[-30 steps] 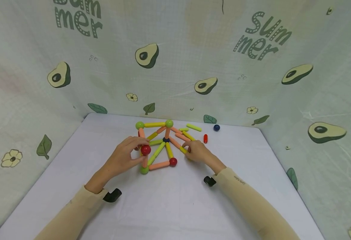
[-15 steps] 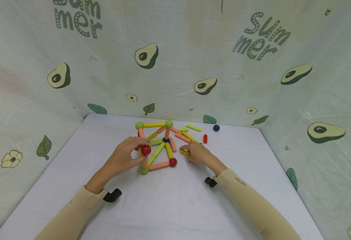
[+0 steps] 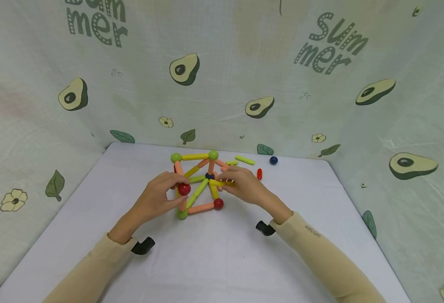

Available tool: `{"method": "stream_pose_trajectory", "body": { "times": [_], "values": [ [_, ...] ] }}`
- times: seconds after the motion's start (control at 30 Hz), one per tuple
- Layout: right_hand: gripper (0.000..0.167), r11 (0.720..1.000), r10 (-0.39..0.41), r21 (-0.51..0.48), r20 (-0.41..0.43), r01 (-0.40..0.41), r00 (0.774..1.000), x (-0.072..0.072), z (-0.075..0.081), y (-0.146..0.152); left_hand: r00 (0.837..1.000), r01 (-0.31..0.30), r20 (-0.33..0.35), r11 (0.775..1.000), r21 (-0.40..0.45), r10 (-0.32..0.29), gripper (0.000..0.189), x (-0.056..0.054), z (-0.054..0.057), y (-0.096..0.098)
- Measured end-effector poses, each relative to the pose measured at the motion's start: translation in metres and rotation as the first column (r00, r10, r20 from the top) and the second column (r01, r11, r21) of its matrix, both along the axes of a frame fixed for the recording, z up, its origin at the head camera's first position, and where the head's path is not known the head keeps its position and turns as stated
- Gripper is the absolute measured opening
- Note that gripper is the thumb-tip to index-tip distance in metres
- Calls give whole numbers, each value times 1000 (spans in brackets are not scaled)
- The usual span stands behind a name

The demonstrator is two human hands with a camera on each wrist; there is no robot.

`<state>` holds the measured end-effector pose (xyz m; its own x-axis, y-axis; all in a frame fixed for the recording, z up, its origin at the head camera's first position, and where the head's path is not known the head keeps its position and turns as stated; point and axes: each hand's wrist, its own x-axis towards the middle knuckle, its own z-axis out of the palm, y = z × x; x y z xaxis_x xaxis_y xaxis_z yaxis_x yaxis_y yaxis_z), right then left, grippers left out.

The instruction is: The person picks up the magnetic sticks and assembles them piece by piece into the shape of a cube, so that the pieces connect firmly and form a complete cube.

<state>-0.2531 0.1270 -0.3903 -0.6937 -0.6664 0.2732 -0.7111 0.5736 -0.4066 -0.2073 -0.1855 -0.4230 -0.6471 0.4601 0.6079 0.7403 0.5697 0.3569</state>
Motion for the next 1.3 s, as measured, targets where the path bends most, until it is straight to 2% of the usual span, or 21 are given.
{"method": "stream_pose_trajectory", "body": {
  "times": [0.17,0.4,0.8,1.13,1.3],
  "values": [
    [28,995,81,-53,-84,-85,993,9,8,-20,1000,-6,-24,1000,12,7,46,0,1,1],
    [28,989,123,-53,-177,-135,976,12,13,-38,998,-42,-45,999,12,42,43,1,3,5],
    [26,979,151,-99,-228,-178,962,13,12,-47,986,-110,-122,994,21,112,32,-1,5,13],
    [26,979,135,-117,-247,-168,960,13,10,-46,983,-146,-112,989,27,148,25,0,4,20],
    [28,984,126,-96,-230,-151,965,9,11,-31,982,-161,-90,986,32,163,26,1,4,21]
  ]
}}
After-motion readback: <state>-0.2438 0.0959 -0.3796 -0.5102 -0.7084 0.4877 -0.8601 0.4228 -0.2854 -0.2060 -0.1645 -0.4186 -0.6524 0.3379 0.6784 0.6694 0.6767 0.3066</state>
